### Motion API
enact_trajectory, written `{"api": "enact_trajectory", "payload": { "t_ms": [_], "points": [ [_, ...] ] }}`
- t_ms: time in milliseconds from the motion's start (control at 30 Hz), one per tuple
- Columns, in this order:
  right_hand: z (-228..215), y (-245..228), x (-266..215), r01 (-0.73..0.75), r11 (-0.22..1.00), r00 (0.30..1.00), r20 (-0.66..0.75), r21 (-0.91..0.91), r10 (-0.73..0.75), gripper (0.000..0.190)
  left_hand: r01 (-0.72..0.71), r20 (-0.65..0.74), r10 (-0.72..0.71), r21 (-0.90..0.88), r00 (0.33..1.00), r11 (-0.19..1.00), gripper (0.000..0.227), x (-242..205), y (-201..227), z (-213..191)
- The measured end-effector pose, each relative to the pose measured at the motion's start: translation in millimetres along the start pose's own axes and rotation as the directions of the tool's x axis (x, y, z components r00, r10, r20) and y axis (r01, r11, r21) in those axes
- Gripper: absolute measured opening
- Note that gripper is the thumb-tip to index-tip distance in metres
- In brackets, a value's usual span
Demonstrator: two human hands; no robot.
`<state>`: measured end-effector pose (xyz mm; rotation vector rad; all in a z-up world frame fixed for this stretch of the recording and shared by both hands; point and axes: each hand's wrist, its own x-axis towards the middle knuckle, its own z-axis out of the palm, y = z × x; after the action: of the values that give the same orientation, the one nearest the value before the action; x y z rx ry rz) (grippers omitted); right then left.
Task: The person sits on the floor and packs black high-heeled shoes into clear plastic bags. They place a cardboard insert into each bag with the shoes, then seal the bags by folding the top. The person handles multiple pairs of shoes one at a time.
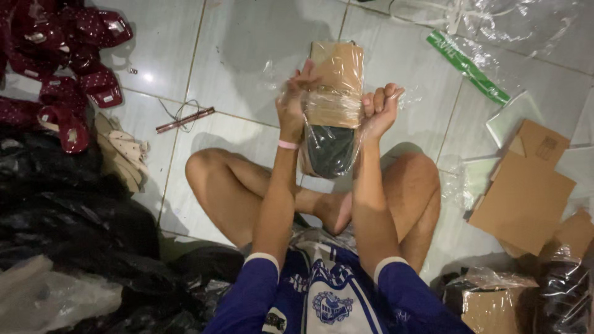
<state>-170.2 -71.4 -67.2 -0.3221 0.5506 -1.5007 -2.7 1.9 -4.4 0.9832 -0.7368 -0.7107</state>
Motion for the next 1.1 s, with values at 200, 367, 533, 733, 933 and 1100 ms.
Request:
{"api": "enact_trajectory", "payload": {
  "t_ms": [200,367,533,733,933,1100],
  "points": [
    [-1,-1,10,0.023,0.994,0.999,0.045,0.111,-0.028,0.027,0.1,-0.148,-0.241,-0.619,0.959,0.779,0.041,3,-17,4],
    [1,-4,7,0.073,0.996,0.984,-0.161,-0.055,-0.081,0.015,0.103,-0.238,-0.331,-0.652,0.913,0.752,0.038,6,-18,6],
    [-5,-7,23,-0.014,0.989,0.999,0.05,0.15,0.007,0.021,0.114,-0.287,-0.361,-0.622,0.887,0.774,0.037,7,-14,13],
    [-23,-16,32,-0.083,0.965,0.99,0.129,0.249,0.052,0.035,0.125,-0.185,-0.295,-0.612,0.938,0.781,0.025,9,-9,16],
    [25,-12,4,-0.09,0.967,0.957,0.291,0.238,0.017,0.061,0.107,-0.197,-0.234,-0.502,0.952,0.858,0.036,6,1,11],
    [53,-30,-22,0.171,0.877,0.863,0.498,-0.45,0.087,0.086,0.143,-0.197,-0.272,-0.495,0.942,0.857,0.035,6,-2,13]
  ]
}}
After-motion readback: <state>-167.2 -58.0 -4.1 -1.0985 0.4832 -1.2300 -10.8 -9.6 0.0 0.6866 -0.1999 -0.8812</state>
